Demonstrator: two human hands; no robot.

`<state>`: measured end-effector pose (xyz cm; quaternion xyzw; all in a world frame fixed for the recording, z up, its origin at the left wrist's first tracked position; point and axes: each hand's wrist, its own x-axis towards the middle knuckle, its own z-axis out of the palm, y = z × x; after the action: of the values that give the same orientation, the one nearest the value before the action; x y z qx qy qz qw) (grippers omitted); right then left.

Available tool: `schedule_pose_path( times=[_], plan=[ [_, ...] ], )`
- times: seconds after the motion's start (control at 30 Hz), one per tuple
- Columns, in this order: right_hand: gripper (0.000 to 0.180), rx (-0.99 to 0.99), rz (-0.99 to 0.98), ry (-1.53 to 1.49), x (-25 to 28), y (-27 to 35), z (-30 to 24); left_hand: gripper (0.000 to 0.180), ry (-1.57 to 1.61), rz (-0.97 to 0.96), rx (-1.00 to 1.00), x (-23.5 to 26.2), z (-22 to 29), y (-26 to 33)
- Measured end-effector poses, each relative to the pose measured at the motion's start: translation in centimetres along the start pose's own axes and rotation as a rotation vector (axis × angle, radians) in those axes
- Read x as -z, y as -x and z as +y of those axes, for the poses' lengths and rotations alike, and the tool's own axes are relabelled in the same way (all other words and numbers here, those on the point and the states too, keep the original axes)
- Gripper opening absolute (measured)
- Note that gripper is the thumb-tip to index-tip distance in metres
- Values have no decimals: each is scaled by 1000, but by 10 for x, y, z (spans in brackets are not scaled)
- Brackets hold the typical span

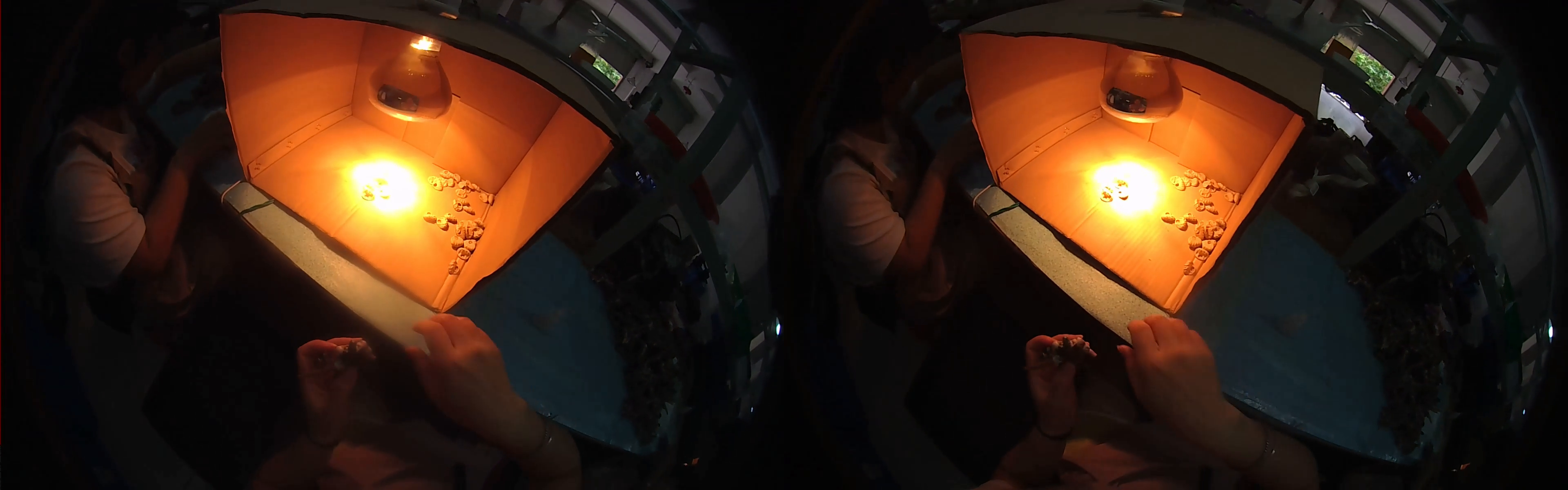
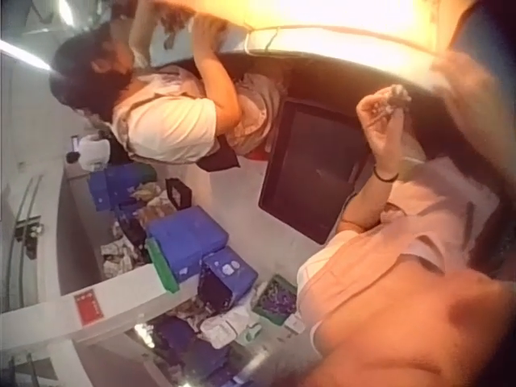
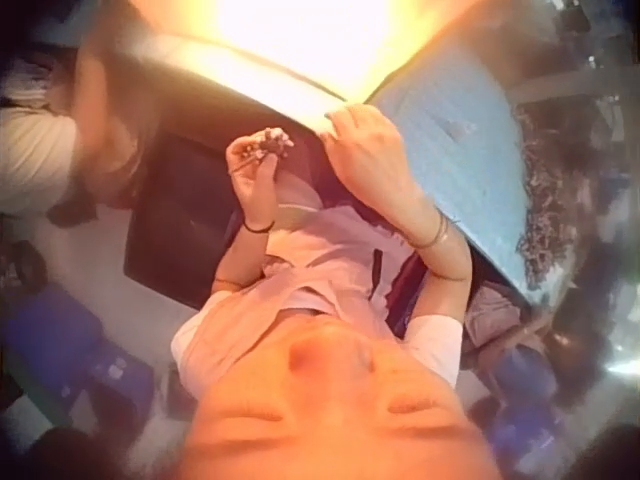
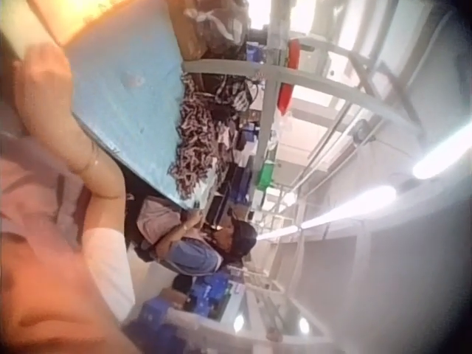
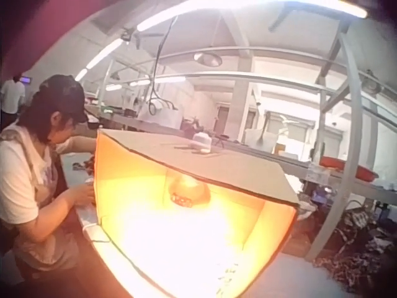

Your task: The person assembles figurines by applying glue to figurine bodies using a squeeze bottle, picking small parts from under a lamp box, and attaching the parts onto the figurine bodies by hand.

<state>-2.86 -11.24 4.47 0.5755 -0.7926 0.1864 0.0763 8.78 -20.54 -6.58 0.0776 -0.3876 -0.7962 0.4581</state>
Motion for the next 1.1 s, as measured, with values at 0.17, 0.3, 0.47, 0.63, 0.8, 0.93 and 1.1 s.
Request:
schedule_pose_path(
  times=[0.17, 0.3, 0.47, 0.63, 0.8, 0.93, 1.1],
  plan=[
    [27, -370, 121, 610, -109, -111, 73, 31, -117, 44, 36, 0, 15, 4],
    [31, -584, -29, 622, -125, -141, 109, 29, -204, 131, 30, 18, 27, 15],
    [21, -398, -69, 506, -118, -134, 96, 31, -181, 149, 53, 23, 27, 17],
    [11, -152, 125, 86, -89, -85, 51, 32, -130, 60, 67, 13, 23, 14],
    [18, -187, 46, -887, -41, -8, 26, 33, -72, -7, 188, -1, 19, 18],
    [17, -474, -24, -1346, -4, 46, 31, 34, -56, -97, 328, -23, 6, 27],
    [16, -441, 266, -1254, 19, 95, 48, 37, 139, -425, 542, -64, -8, 40]
  ],
)
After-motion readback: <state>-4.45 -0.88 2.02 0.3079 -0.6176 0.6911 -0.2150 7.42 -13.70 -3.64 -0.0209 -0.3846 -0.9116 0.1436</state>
